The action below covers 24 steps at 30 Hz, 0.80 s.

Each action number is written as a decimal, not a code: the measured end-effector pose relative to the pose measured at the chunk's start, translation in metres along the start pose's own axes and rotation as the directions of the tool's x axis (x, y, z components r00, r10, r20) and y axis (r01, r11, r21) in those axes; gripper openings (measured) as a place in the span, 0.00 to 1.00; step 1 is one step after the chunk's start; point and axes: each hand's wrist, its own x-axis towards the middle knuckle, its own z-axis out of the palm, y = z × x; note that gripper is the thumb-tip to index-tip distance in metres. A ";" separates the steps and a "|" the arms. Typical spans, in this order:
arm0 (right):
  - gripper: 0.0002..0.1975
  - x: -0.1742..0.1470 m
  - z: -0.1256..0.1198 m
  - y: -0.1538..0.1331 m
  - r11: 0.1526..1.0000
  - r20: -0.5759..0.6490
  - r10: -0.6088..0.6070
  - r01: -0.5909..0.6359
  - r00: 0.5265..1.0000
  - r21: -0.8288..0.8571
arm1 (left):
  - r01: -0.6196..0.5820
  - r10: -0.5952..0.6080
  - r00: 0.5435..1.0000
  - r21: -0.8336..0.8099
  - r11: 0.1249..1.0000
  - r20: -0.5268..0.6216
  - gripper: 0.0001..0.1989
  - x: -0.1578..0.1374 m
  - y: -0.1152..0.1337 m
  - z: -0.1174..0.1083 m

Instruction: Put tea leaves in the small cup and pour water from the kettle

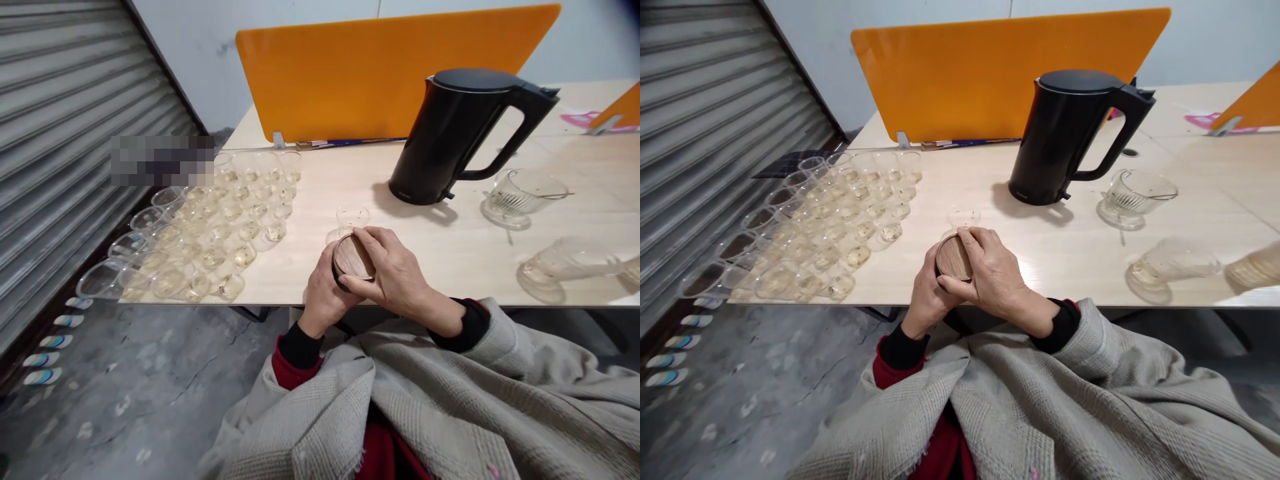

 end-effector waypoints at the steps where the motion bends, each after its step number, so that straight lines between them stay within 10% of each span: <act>1: 0.43 0.000 0.001 0.000 1.000 -0.006 -0.001 0.001 1.000 0.001 | 0.005 -0.005 1.000 0.002 1.000 -0.001 0.47 0.000 0.000 0.000; 13: 0.37 0.006 -0.016 0.007 0.971 -0.222 0.135 -0.086 0.966 0.221 | 0.085 -0.083 0.995 0.044 0.995 -0.049 0.46 0.001 -0.002 0.001; 17: 0.38 -0.009 -0.031 0.048 0.973 -0.342 0.230 -0.228 0.911 0.048 | 0.020 -0.017 0.998 0.042 0.999 -0.060 0.46 0.001 -0.003 0.001; 24: 0.36 -0.046 -0.022 0.124 0.822 -0.190 0.497 -0.529 0.847 -0.209 | -0.002 0.007 0.997 0.076 0.997 -0.073 0.45 0.001 -0.008 0.002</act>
